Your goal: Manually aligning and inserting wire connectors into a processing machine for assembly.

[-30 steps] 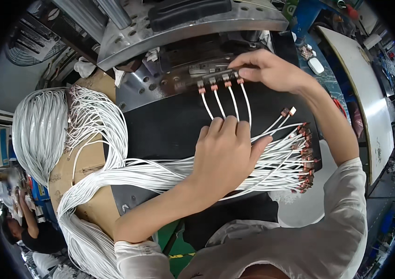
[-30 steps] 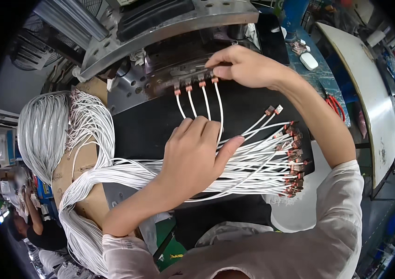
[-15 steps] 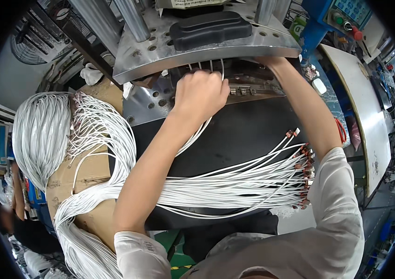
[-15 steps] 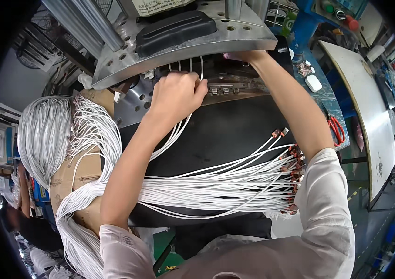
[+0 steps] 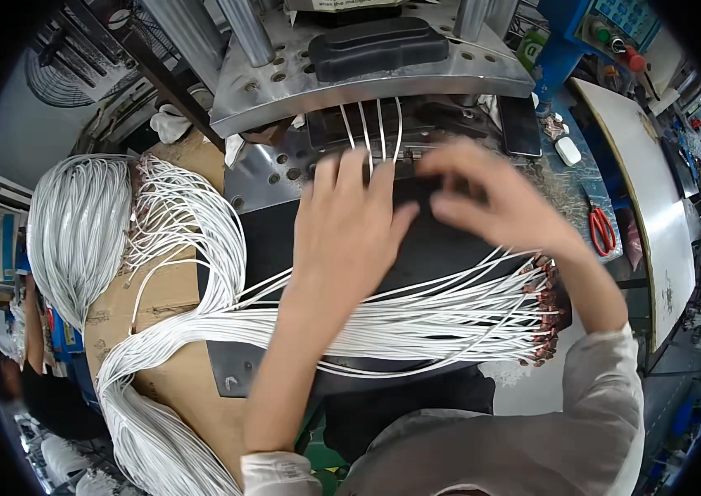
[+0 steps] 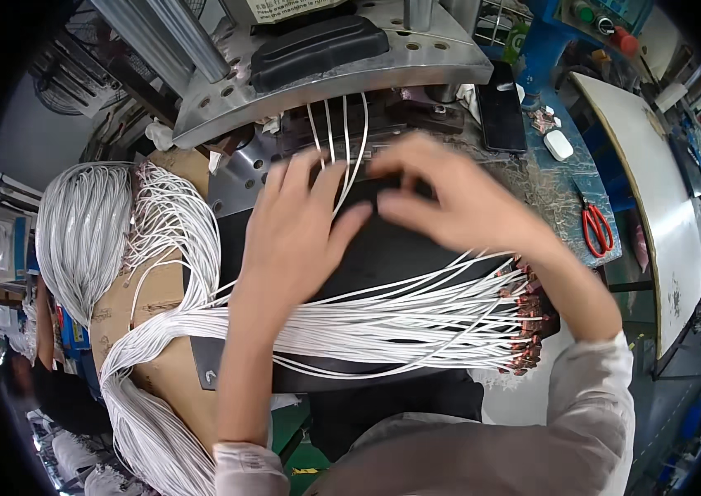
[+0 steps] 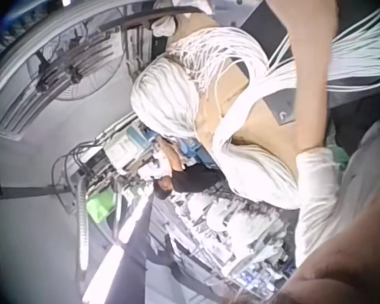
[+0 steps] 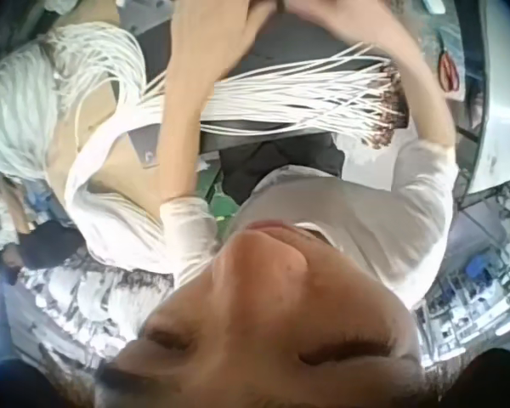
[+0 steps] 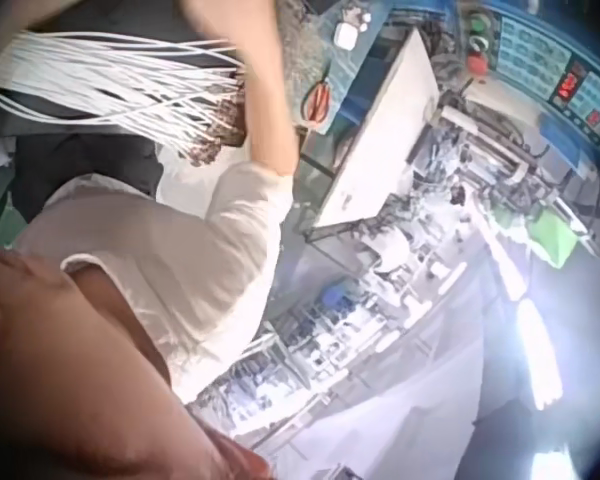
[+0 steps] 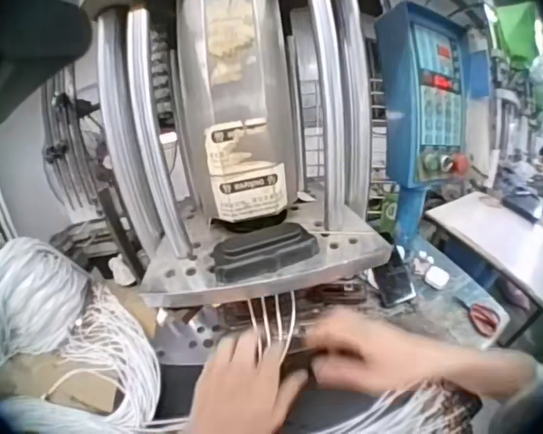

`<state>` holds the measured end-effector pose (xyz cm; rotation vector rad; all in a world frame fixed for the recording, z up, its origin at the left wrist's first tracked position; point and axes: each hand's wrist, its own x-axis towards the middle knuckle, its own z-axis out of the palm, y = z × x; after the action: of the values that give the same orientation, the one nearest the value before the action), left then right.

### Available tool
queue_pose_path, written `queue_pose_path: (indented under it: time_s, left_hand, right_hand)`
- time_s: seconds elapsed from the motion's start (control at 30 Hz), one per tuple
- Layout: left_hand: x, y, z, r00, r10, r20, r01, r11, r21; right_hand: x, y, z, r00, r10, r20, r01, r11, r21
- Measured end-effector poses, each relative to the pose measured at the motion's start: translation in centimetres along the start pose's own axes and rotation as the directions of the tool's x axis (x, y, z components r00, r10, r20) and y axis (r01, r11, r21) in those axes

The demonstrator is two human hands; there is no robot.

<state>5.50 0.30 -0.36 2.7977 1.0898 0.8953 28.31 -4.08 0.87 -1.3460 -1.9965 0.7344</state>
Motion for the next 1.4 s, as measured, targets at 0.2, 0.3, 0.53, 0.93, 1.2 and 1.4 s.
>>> queue_pose_path:
  time_s: [0.2, 0.3, 0.53, 0.93, 1.2, 1.4]
  left_hand:
    - [-23.6, 3.7, -4.6, 0.785, 0.040, 0.618, 0.590, -0.351, -0.727]
    - [-31.1, 4.7, -2.2, 0.565, -0.272, 0.779, 0.758, -0.201, -0.620]
    - [-32.4, 4.4, 4.0, 0.272, -0.775, 0.570, 0.566, -0.350, -0.746]
    - [-32.9, 3.2, 3.9, 0.085, -0.800, 0.594, 0.605, -0.432, -0.669]
    - [-22.2, 4.0, -5.0, 0.508, 0.013, 0.861, 0.841, 0.208, -0.499]
    - [-5.9, 2.5, -3.7, 0.973, -0.006, 0.232, 0.077, 0.952, -0.296]
  right_hand:
    - [-22.2, 0.5, 9.4, 0.423, -0.348, 0.837, -0.657, 0.518, 0.547]
    - [-28.8, 1.6, 15.5, 0.521, 0.571, 0.634, -0.823, 0.138, 0.551]
    - [-31.1, 7.4, 23.3, 0.568, 0.800, -0.191, -0.224, 0.374, 0.900]
    - [-28.0, 8.0, 24.5, 0.752, 0.659, 0.032, 0.064, -0.122, 0.990]
    - [-23.1, -2.6, 16.7, 0.787, 0.069, 0.614, -0.576, 0.440, 0.689]
    - [-13.1, -2.1, 3.6, 0.910, -0.247, 0.333, 0.397, 0.747, -0.533]
